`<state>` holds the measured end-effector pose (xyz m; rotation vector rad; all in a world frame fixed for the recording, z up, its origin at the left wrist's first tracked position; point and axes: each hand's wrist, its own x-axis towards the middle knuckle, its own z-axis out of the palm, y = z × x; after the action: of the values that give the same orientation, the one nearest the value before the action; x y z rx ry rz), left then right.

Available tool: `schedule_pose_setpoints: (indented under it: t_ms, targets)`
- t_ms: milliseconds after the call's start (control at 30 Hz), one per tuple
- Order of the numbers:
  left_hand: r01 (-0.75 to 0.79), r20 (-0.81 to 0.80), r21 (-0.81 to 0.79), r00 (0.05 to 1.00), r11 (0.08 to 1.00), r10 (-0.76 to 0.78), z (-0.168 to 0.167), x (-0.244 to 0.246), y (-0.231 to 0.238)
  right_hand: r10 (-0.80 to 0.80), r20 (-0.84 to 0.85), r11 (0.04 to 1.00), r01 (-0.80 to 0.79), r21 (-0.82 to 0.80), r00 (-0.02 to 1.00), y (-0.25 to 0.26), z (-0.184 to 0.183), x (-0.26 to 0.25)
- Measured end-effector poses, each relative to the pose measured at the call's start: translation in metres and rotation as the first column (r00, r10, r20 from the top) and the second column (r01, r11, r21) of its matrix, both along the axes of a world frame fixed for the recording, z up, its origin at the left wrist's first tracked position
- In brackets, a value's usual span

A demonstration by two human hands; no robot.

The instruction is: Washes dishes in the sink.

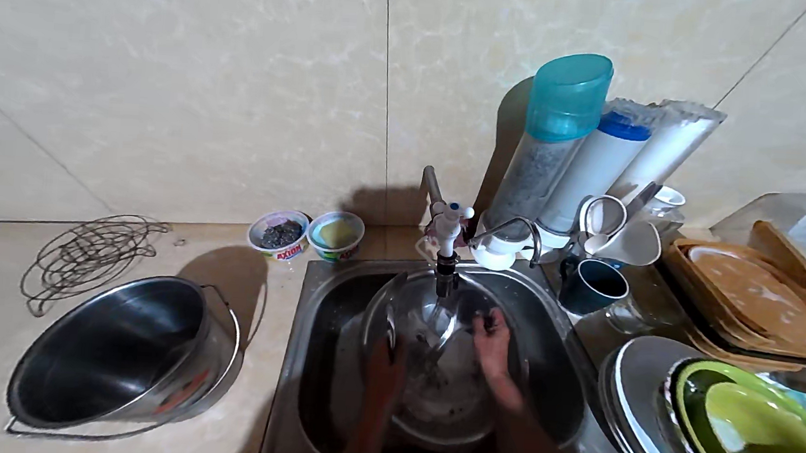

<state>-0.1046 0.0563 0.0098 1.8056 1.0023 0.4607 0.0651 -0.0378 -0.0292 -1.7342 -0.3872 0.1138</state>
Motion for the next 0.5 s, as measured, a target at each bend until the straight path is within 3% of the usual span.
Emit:
schedule_pose_setpoints:
  t_ms: [100, 167, 233, 300, 433, 500]
  targets:
    - [0.040, -0.028, -0.040, 0.999, 0.998, -0.041, 0.002, 0.000, -0.004, -0.014, -0.150, 0.985, 0.039, 0.167, 0.989, 0.001, 0.009, -0.011]
    - [0.064, -0.039, -0.234, 0.996, 0.970, -0.075, 0.005, 0.002, -0.005, 0.022, -0.298, 0.979, 0.040, 0.199, 0.954, 0.010, 0.007, -0.019]
    - [0.054, 0.012, -0.512, 0.998, 0.857, -0.056, 0.009, 0.003, -0.009, 0.050, -0.438, 0.974, 0.052, 0.218, 0.897, 0.021, 0.000, -0.027]
    - [0.033, 0.031, -0.647, 0.999, 0.762, -0.017, 0.015, 0.002, -0.010, 0.083, -0.533, 0.968, 0.059, 0.244, 0.842, 0.030, -0.003, -0.038]
    - [0.030, -0.122, -0.534, 0.986, 0.845, -0.112, 0.022, -0.010, -0.001, 0.230, -0.699, 0.944, 0.019, 0.328, 0.677, 0.036, 0.000, -0.041]
    - [0.031, -0.184, -0.507, 0.973, 0.861, -0.143, 0.024, -0.014, 0.001, 0.213, -0.651, 0.918, 0.079, 0.389, 0.729, 0.041, -0.007, -0.030]
